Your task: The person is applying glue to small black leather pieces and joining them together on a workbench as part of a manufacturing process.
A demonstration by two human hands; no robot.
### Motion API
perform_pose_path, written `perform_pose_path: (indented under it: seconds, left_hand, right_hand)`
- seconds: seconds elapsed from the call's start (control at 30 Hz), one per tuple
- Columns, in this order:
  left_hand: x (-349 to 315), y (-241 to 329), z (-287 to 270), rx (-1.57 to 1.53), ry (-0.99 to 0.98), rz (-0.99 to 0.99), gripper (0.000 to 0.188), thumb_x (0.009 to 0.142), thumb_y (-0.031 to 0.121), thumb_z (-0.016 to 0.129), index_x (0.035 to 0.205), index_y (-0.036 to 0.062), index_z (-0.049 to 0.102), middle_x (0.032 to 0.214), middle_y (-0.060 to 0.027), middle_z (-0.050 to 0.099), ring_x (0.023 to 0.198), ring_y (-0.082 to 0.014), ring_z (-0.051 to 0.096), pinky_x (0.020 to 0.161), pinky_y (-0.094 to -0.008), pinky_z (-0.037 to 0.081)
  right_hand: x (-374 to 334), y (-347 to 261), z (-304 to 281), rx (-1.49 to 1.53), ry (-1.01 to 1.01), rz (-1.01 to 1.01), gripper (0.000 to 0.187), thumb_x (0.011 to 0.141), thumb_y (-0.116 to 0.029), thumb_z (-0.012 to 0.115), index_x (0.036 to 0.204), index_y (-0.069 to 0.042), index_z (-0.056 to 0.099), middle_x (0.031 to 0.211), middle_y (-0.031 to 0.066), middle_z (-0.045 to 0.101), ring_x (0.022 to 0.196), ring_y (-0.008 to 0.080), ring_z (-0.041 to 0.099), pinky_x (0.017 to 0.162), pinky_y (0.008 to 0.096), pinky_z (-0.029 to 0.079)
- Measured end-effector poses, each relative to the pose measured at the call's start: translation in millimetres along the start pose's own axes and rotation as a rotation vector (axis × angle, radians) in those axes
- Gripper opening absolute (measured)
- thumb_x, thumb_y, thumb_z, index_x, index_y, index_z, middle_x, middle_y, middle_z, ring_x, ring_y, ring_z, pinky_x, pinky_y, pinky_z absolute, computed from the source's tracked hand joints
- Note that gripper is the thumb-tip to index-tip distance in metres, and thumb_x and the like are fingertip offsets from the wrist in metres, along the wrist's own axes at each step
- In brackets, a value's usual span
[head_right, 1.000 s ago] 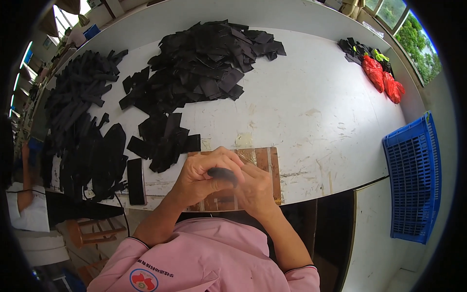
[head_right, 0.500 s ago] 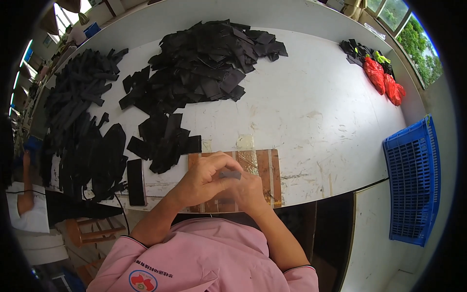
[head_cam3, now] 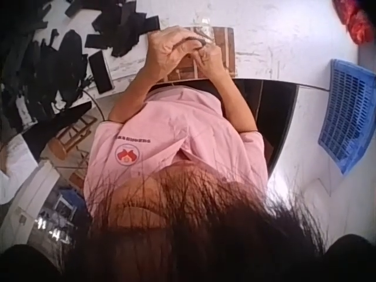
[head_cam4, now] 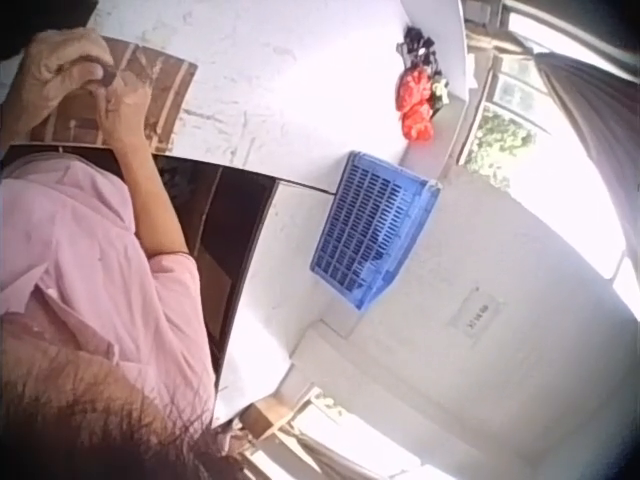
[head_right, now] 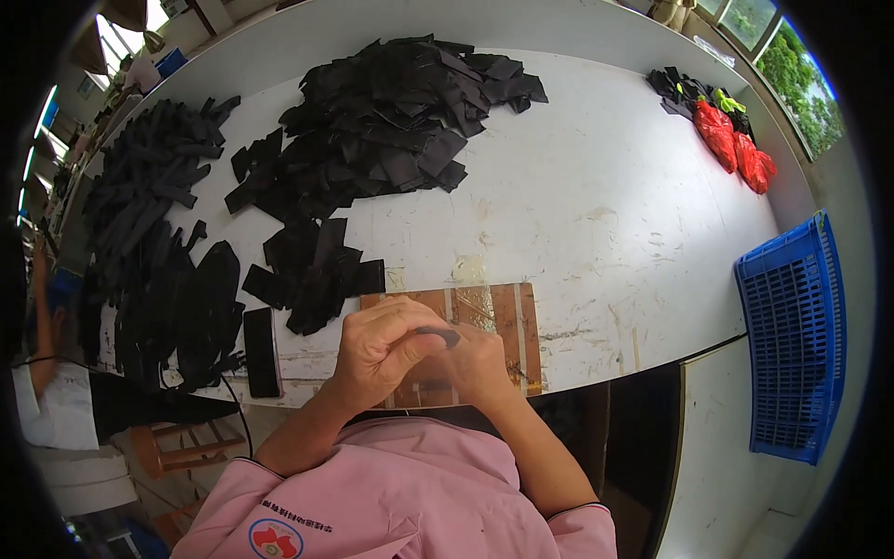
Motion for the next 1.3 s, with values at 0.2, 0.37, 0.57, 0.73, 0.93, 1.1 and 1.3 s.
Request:
perform_pose_path:
  seconds: [0.2, 0.37, 0.57, 0.73, 0.93, 1.1, 1.3]
  left_hand:
    - [-16.6, -15.2, -14.0, -0.619, 0.239, -0.169, 0.017, 0.081, 0.016, 0.058, 0.084, -0.0007, 0.060, 0.082, -0.0106, 0.062, 0.073, -0.0157, 0.056, 0.068, -0.0270, 0.045]
    - [-25.4, -47.2, -24.4, -1.137, 0.372, -0.160, 0.021, 0.081, 0.023, 0.057, 0.086, 0.0024, 0.059, 0.083, -0.0099, 0.060, 0.084, -0.0245, 0.054, 0.080, -0.0370, 0.041]
    - [-14.4, -31.7, -28.4, -0.839, 0.288, -0.176, 0.015, 0.081, 0.015, 0.057, 0.085, 0.0009, 0.059, 0.084, -0.0106, 0.061, 0.081, -0.0230, 0.055, 0.076, -0.0333, 0.043]
    - [-2.8, -4.6, -33.4, -0.230, 0.078, 0.028, 0.012, 0.078, 0.009, 0.060, 0.087, 0.0005, 0.059, 0.080, -0.0095, 0.062, 0.071, -0.0153, 0.057, 0.061, -0.0231, 0.044]
    - [-23.6, -56.3, -30.5, -0.274, 0.314, -0.126, 0.011, 0.081, 0.007, 0.056, 0.090, 0.0010, 0.057, 0.081, -0.0085, 0.061, 0.068, -0.0108, 0.055, 0.057, -0.0206, 0.043]
    - [-59.0, -181.9, -96.4, 0.374, 0.670, -0.612, 0.024, 0.077, 0.011, 0.059, 0.096, -0.0012, 0.054, 0.086, -0.0143, 0.060, 0.072, -0.0201, 0.058, 0.066, -0.0291, 0.047]
    - [-46.4, -268.7, -130.0, 0.775, 0.318, -0.970, 0.028, 0.065, 0.020, 0.070, 0.086, 0.0024, 0.060, 0.090, -0.0160, 0.061, 0.087, -0.0314, 0.059, 0.073, -0.0386, 0.047]
  right_hand:
    - [14.3, -33.6, -23.2, -0.090, 0.010, -0.076, 0.017, 0.069, -0.016, 0.062, 0.064, -0.005, 0.050, 0.062, 0.0085, 0.052, 0.058, 0.0258, 0.054, 0.048, 0.0359, 0.043]
    - [15.8, -37.8, -18.5, -0.221, -0.069, -0.077, 0.024, 0.068, -0.022, 0.065, 0.063, -0.006, 0.049, 0.061, 0.0064, 0.052, 0.059, 0.0239, 0.054, 0.048, 0.0353, 0.043]
    - [11.1, -26.9, -11.7, -0.223, -0.029, -0.036, 0.023, 0.069, -0.022, 0.064, 0.063, -0.007, 0.048, 0.061, 0.0054, 0.050, 0.058, 0.0233, 0.054, 0.046, 0.0352, 0.042]
    - [10.7, -35.9, -11.4, -0.220, -0.073, -0.129, 0.020, 0.069, -0.013, 0.062, 0.063, -0.005, 0.045, 0.060, 0.0074, 0.049, 0.056, 0.0255, 0.052, 0.046, 0.0363, 0.041]
    - [16.2, -45.5, -39.4, 0.007, 0.009, -0.108, 0.022, 0.067, -0.010, 0.063, 0.064, -0.002, 0.043, 0.056, 0.0092, 0.043, 0.050, 0.0288, 0.047, 0.043, 0.0367, 0.036]
    - [-19.7, -58.3, -117.1, 0.574, 0.470, -0.008, 0.025, 0.085, -0.018, 0.048, 0.070, 0.001, 0.053, 0.062, 0.0046, 0.053, 0.050, 0.0107, 0.047, 0.045, 0.0225, 0.035]
    - [-170.6, 62.3, -87.7, 0.308, 0.536, 0.664, 0.037, 0.088, -0.027, 0.049, 0.060, -0.002, 0.050, 0.051, 0.0011, 0.048, 0.044, 0.0071, 0.043, 0.041, 0.0215, 0.033]
Point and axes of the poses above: each hand's wrist, its own x-axis towards the middle knuckle, its own z-axis out of the palm, y = z × x, the point moved 10 cm from there along x, towards the middle knuckle
